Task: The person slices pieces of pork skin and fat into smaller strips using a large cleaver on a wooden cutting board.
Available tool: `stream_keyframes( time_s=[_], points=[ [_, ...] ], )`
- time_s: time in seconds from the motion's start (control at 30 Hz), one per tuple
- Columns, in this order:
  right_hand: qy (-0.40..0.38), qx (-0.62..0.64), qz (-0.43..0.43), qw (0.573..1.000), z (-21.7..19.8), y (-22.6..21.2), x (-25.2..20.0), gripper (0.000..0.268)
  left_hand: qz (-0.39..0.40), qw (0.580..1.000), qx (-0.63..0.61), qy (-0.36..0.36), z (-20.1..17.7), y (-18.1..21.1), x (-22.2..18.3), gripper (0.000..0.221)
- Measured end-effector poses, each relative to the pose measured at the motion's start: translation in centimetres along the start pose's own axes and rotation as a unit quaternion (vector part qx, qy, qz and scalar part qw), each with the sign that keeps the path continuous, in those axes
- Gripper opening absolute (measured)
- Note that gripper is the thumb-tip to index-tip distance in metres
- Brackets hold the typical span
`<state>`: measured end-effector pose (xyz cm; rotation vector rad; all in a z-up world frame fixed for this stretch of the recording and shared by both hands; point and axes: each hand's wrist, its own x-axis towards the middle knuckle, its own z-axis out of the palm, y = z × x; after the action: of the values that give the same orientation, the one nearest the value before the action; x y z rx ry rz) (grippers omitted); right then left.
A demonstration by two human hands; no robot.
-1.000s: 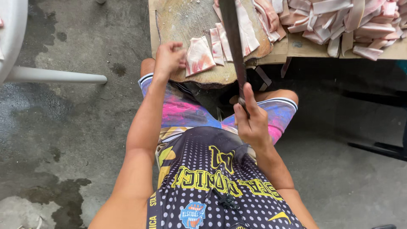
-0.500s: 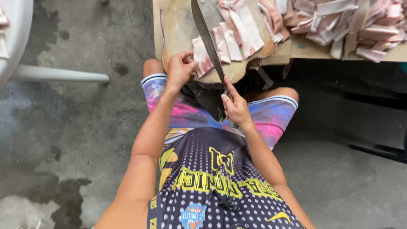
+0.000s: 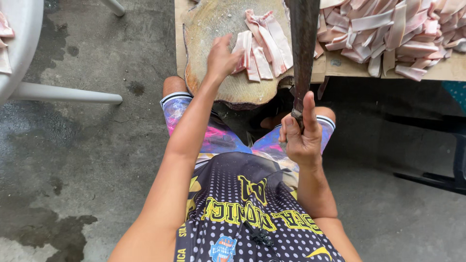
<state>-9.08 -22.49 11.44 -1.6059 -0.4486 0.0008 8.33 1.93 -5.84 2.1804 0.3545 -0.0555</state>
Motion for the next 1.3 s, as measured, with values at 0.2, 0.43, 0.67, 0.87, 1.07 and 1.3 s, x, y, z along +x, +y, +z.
stream_keyframes(
  time_s=[0.2,0.43,0.67,0.87,1.07,1.3],
  points=[
    [0.048,0.134,0.106,0.984,0.4,2.3,-3.6,0.069,-0.088,0.978,0.006,-0.189,1.4,4.2,1.9,0.040],
    [-0.001,0.093,0.174,0.980,0.4,3.4,-4.1,0.069,-0.134,0.922,-0.354,-0.080,-1.1,-4.5,-1.5,0.058],
    [-0.066,-0.056,0.169,0.982,2.1,3.6,-3.0,0.065,-0.095,0.945,-0.302,-0.079,-4.5,-9.7,-2.7,0.045],
    [-0.069,-0.070,0.113,0.989,3.2,3.8,-2.7,0.066,-0.115,0.929,-0.301,-0.180,-5.9,-4.7,-3.5,0.044],
    [-0.066,-0.080,0.075,0.992,3.3,3.6,-2.8,0.067,-0.080,0.848,-0.482,-0.205,-5.0,-4.3,-3.7,0.046],
    [-0.074,-0.113,0.119,0.984,4.7,1.0,-1.3,0.067,-0.142,0.939,-0.306,-0.067,-7.3,-7.3,-7.9,0.037]
  ],
)
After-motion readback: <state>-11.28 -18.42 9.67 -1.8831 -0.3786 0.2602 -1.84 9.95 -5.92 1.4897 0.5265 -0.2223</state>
